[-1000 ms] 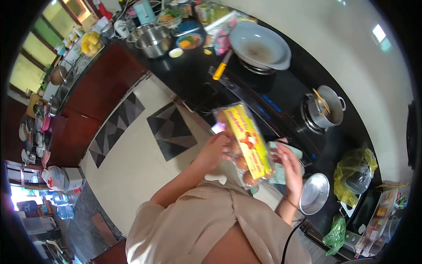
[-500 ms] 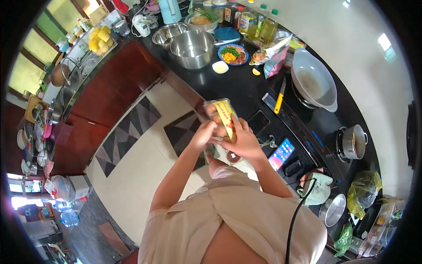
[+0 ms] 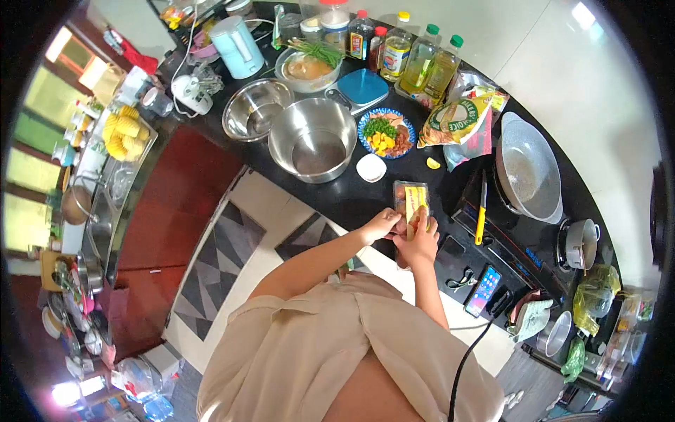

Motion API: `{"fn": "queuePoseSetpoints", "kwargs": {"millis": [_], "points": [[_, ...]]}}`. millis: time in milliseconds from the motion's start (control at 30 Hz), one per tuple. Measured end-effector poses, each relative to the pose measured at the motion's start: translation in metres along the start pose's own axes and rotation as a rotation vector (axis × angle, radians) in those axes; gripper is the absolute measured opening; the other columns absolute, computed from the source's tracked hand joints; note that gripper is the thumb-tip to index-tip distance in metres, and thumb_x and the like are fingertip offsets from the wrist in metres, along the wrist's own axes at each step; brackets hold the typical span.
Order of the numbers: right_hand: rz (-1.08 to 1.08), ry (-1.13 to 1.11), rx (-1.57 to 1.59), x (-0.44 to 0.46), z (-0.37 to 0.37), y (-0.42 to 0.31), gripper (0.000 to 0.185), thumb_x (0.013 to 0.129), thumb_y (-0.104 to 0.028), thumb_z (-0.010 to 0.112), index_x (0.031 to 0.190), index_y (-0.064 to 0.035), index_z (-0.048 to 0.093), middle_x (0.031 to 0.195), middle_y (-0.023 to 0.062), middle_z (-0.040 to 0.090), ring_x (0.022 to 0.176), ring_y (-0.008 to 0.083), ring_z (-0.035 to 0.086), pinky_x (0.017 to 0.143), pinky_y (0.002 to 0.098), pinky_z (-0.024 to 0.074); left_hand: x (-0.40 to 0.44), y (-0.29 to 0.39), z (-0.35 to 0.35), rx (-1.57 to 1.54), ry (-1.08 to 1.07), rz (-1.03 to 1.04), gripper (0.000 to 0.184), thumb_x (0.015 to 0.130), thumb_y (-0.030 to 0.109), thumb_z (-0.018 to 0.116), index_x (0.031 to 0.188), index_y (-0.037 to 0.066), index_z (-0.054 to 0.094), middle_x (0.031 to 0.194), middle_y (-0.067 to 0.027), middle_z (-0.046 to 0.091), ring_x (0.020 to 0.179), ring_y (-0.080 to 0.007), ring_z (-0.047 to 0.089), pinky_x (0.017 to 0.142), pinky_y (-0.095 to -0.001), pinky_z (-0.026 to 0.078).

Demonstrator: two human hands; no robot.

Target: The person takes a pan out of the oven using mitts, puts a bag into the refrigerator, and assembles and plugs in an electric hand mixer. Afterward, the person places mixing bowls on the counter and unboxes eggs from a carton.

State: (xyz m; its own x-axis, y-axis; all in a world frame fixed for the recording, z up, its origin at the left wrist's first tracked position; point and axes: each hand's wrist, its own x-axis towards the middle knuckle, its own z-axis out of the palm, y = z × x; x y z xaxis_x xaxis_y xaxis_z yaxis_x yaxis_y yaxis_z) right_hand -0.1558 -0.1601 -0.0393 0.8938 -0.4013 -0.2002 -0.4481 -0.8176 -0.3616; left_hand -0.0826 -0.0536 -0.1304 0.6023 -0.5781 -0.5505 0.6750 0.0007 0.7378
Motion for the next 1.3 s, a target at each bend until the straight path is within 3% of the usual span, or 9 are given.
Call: {"fn": "queuePoseSetpoints", "kwargs": {"millis": [67, 233, 400, 600, 700, 1067, 1133, 1233, 1300], "points": [[-0.013, 0.094, 0.054, 0.001, 0.009, 0.0, 0.1, 0.058, -0.033, 0.075, 0.139, -0.0135, 0.022, 0.133, 0.023, 0.031, 0.112, 0.0431, 0.043, 0.088, 0.0461, 0.0442, 0.008, 0.004, -0.003, 0.135, 0.014, 0.075, 0.028, 0.093, 0.033, 0.045, 0.103, 0.007, 0.046, 0.092, -0.0037, 0.054, 0.081, -0.0125, 0.056, 0.063, -0.0304, 0.052], [0.098, 0.194, 0.013, 0.0, 0.022, -0.019, 0.1, 0.057, -0.03, 0.074, 0.14, -0.0123, 0.021, 0.132, 0.025, 0.032, 0.111, 0.0453, 0.043, 0.088, 0.0463, 0.0439, 0.013, 0.008, -0.023, 0.583, 0.025, 0.35, 0.028, 0.095, 0.028, 0.04, 0.103, 0.006, 0.054, 0.075, -0.0046, 0.058, 0.061, -0.0125, 0.058, 0.051, -0.0284, 0.049], [0.284, 0.216, -0.08, 0.011, 0.036, -0.052, 0.101, 0.059, -0.034, 0.072, 0.141, -0.0139, 0.017, 0.133, 0.0274, 0.03, 0.114, 0.0468, 0.04, 0.091, 0.0476, 0.0413, -0.005, 0.03, -0.045, 0.52, -0.234, 0.193, 0.023, 0.09, 0.016, 0.05, 0.109, 0.004, 0.048, 0.067, -0.0083, 0.061, 0.043, -0.0143, 0.056, 0.038, -0.0283, 0.045], [0.533, 0.166, -0.185, 0.027, 0.042, -0.086, 0.099, 0.061, -0.027, 0.069, 0.142, -0.0146, 0.014, 0.143, 0.0248, 0.018, 0.131, 0.0414, 0.022, 0.1, 0.0539, 0.0298, 0.014, 0.018, -0.051, 0.359, -0.364, -0.059, 0.021, 0.089, 0.021, 0.048, 0.085, 0.003, 0.058, 0.057, -0.0089, 0.057, 0.041, -0.0186, 0.057, 0.036, -0.0316, 0.043], [0.612, 0.112, -0.284, 0.031, 0.049, -0.091, 0.1, 0.061, -0.025, 0.069, 0.143, -0.0154, 0.013, 0.146, 0.019, 0.014, 0.131, 0.0398, 0.022, 0.099, 0.0566, 0.0301, 0.006, 0.029, -0.058, 0.346, -0.372, 0.063, 0.022, 0.088, 0.021, 0.049, 0.084, 0.002, 0.058, 0.058, -0.0106, 0.058, 0.042, -0.0202, 0.057, 0.041, -0.0327, 0.045], [0.517, 0.111, -0.453, 0.028, 0.062, -0.071, 0.095, 0.066, -0.035, 0.066, 0.141, -0.0064, 0.016, 0.141, 0.0224, 0.027, 0.131, 0.0364, 0.026, 0.102, 0.044, 0.0306, 0.012, 0.007, -0.049, 0.508, -0.219, 0.27, 0.021, 0.085, 0.022, 0.049, 0.079, 0.006, 0.061, 0.062, -0.015, 0.061, 0.05, -0.0246, 0.061, 0.05, -0.0373, 0.047], [0.486, 0.146, -0.435, 0.029, 0.063, -0.069, 0.096, 0.065, -0.034, 0.068, 0.141, -0.0067, 0.017, 0.139, 0.0227, 0.029, 0.13, 0.036, 0.027, 0.102, 0.0445, 0.0308, 0.014, 0.009, -0.048, 0.476, -0.248, 0.129, 0.02, 0.08, 0.026, 0.054, 0.079, 0.008, 0.062, 0.077, -0.0179, 0.062, 0.073, -0.037, 0.06, 0.064, -0.0462, 0.046], [0.407, 0.052, -0.469, 0.022, 0.055, -0.066, 0.085, 0.073, -0.039, 0.064, 0.141, -0.0116, 0.02, 0.146, 0.0154, 0.018, 0.134, 0.0359, 0.019, 0.103, 0.0488, 0.0262, 0.015, 0.007, -0.045, 0.54, -0.271, 0.107, 0.02, 0.079, 0.027, 0.054, 0.079, 0.009, 0.064, 0.078, -0.0158, 0.064, 0.076, -0.0357, 0.061, 0.064, -0.0439, 0.049], [0.514, 0.05, -0.486, 0.03, 0.045, -0.088, 0.084, 0.073, -0.042, 0.064, 0.14, -0.0115, 0.023, 0.145, 0.0162, 0.02, 0.133, 0.0368, 0.021, 0.101, 0.0514, 0.029, 0.014, 0.014, -0.045, 0.512, -0.338, 0.045, 0.021, 0.08, 0.028, 0.057, 0.08, 0.008, 0.064, 0.07, -0.0139, 0.065, 0.059, -0.0256, 0.064, 0.058, -0.0379, 0.05]]}}
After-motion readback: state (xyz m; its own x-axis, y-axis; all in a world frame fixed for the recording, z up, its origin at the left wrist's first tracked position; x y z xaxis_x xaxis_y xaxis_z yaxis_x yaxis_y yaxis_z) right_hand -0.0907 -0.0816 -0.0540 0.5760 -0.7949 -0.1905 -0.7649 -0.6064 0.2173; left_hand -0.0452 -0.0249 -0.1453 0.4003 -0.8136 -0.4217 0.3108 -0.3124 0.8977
